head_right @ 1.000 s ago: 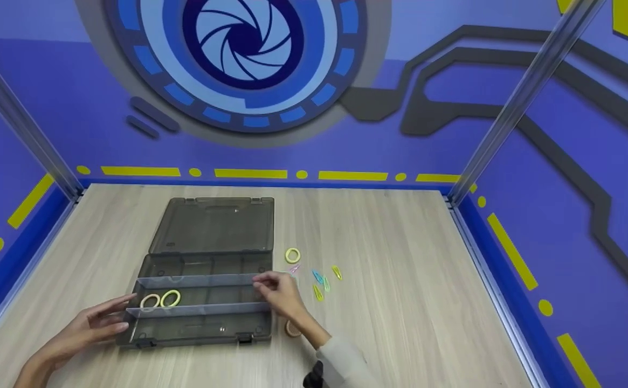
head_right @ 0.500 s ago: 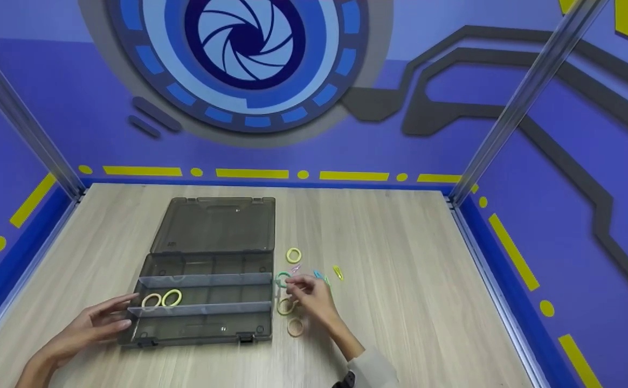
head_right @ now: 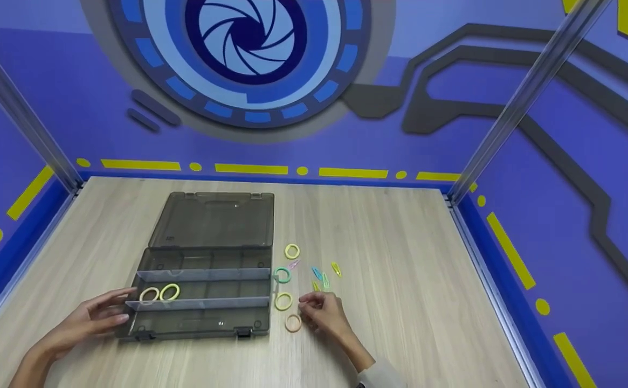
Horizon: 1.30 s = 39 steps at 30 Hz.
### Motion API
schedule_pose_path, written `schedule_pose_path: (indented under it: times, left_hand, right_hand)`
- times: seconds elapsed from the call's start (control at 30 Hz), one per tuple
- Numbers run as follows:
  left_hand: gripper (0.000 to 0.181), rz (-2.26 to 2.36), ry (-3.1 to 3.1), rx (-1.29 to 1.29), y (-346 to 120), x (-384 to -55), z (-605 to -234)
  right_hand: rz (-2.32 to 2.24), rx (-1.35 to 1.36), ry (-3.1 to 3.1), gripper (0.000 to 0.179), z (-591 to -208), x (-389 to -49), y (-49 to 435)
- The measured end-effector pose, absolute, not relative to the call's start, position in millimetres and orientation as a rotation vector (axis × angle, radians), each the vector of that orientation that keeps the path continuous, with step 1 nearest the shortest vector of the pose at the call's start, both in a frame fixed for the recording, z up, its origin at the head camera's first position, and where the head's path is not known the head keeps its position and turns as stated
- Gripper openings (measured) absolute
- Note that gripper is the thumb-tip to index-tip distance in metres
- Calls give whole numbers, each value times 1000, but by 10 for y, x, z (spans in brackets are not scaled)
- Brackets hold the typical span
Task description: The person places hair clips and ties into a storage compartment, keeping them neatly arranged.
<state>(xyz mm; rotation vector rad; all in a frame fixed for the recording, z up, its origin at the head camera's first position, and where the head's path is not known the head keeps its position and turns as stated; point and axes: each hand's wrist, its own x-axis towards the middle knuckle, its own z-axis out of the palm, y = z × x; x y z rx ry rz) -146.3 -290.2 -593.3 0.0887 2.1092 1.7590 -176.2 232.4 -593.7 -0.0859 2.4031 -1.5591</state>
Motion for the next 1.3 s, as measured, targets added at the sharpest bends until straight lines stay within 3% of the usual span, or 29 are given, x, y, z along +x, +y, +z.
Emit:
schedule_pose_path:
  times: [0.87,1.3]
  left_hand:
    - [67,1741,2105,16,-2903,-1490,-5945]
    - [67,1763,2104,36,-2900,-1489,-5959]
  right_hand:
    - [-1186,-160,2729,3,-6073,-1674,2150]
    - [-1366,-134,2719,6,-6022,-1720,2213]
